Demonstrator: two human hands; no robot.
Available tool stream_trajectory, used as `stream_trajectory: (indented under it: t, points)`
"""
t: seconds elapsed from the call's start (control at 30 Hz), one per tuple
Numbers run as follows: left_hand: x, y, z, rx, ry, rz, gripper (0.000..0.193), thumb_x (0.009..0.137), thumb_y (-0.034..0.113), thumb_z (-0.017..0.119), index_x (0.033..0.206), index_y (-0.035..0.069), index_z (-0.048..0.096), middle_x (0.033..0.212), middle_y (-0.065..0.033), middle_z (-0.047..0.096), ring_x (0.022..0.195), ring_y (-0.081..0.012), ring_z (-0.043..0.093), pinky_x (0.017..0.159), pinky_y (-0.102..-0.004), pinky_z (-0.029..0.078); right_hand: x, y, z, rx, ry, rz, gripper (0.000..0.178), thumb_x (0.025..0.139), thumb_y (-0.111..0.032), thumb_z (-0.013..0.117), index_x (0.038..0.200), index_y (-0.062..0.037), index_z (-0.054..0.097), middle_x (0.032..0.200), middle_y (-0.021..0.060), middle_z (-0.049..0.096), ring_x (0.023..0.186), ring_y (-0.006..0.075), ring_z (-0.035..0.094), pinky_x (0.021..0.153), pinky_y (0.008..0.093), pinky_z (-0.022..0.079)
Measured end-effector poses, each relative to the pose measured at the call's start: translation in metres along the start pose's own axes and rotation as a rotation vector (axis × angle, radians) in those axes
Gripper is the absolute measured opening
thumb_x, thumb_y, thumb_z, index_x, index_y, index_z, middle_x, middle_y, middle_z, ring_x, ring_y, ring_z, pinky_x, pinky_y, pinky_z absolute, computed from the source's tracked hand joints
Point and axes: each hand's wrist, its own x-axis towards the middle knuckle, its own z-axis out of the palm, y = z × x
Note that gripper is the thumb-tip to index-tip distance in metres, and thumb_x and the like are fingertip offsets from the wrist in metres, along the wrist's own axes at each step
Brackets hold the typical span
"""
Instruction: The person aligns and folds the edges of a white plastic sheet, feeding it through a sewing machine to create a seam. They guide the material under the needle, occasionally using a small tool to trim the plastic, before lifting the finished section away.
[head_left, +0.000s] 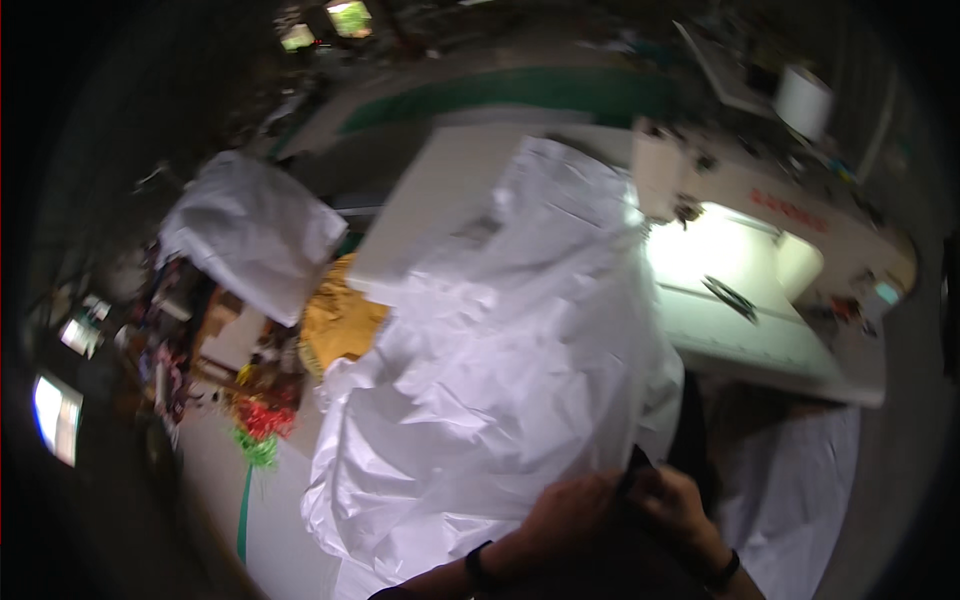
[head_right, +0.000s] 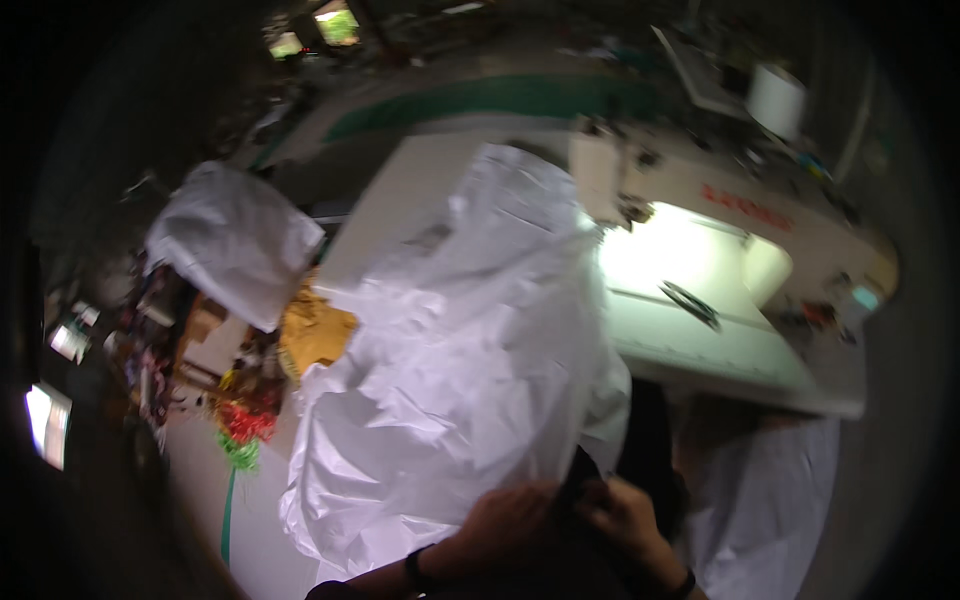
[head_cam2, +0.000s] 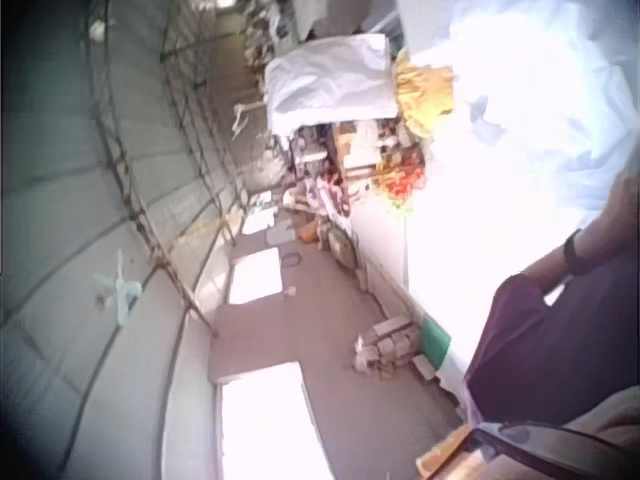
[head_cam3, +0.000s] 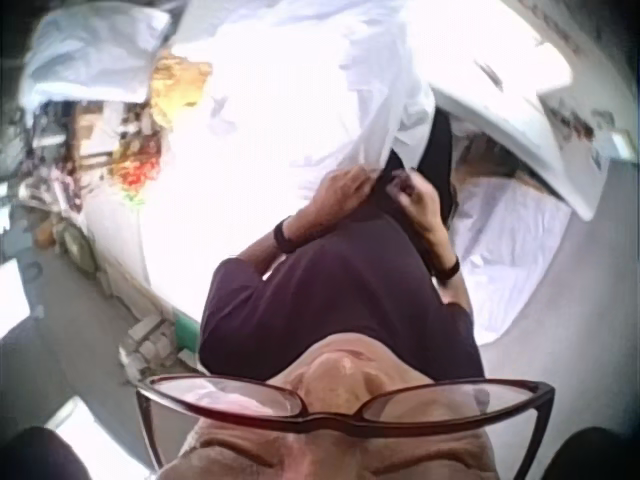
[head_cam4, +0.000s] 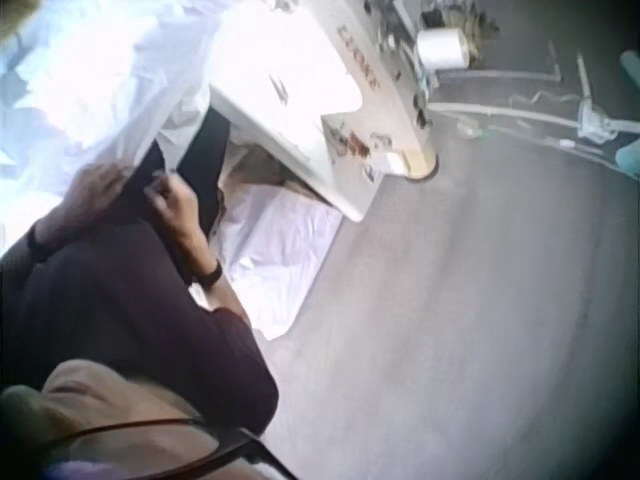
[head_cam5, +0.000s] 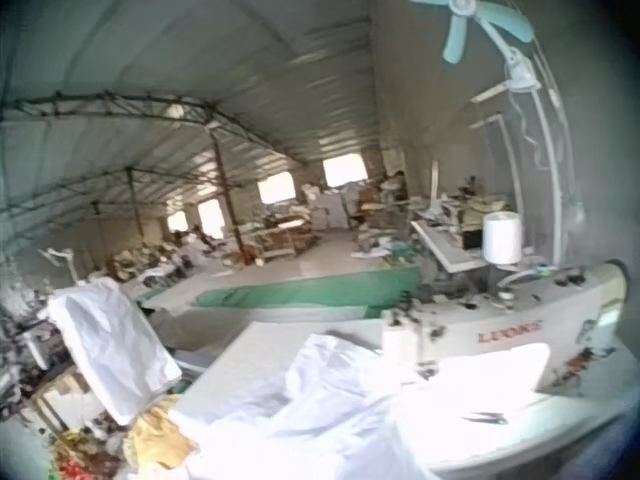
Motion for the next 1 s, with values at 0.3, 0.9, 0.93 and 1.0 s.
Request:
stream_trajectory:
  t: [0.3,0.9,0.93,1.0]
  points:
    - [0.011,0.007,-0.009,-0.501,0.243,-0.322,0.018,0.089,0.004,0.064,0.106,0.003,0.06,0.083,-0.0204,0.066,0.074,-0.039,0.067,0.063,-0.0431,0.053,0.055,0.068,0.017,-0.337,0.365,-0.07,0.104,0.068,-0.032,0.084,0.149,0.0006,0.026,0.142,0.0253,0.042,0.13,0.0406,0.043,0.109,0.0437,0.035]
    - [0.019,0.011,-0.012,-0.503,0.322,-0.308,0.013,0.089,0.004,0.066,0.096,-0.004,0.059,0.081,-0.0144,0.06,0.065,-0.0244,0.061,0.057,-0.0311,0.047,0.019,-0.031,0.001,-0.558,0.337,-0.408,0.017,0.072,-0.013,0.064,0.063,-0.01,0.05,0.059,0.0038,0.048,0.051,0.0189,0.055,0.058,0.0321,0.048]
    - [0.02,0.011,-0.014,-0.494,0.363,-0.323,0.013,0.089,0.004,0.066,0.096,-0.004,0.059,0.081,-0.0144,0.06,0.065,-0.0244,0.061,0.057,-0.0311,0.047,0.02,-0.031,0.002,-0.609,0.289,-0.44,0.018,0.071,-0.013,0.064,0.062,-0.0103,0.049,0.058,0.0035,0.046,0.049,0.018,0.053,0.059,0.0322,0.047]
    - [0.02,0.01,-0.017,-0.514,0.363,-0.259,0.018,0.091,0.011,0.066,0.095,-0.004,0.059,0.079,-0.0153,0.059,0.064,-0.0238,0.06,0.056,-0.0298,0.046,0.019,-0.03,0.006,-0.651,0.259,-0.454,0.019,0.071,-0.014,0.064,0.06,-0.0108,0.048,0.057,0.0031,0.045,0.049,0.017,0.052,0.058,0.0314,0.046]
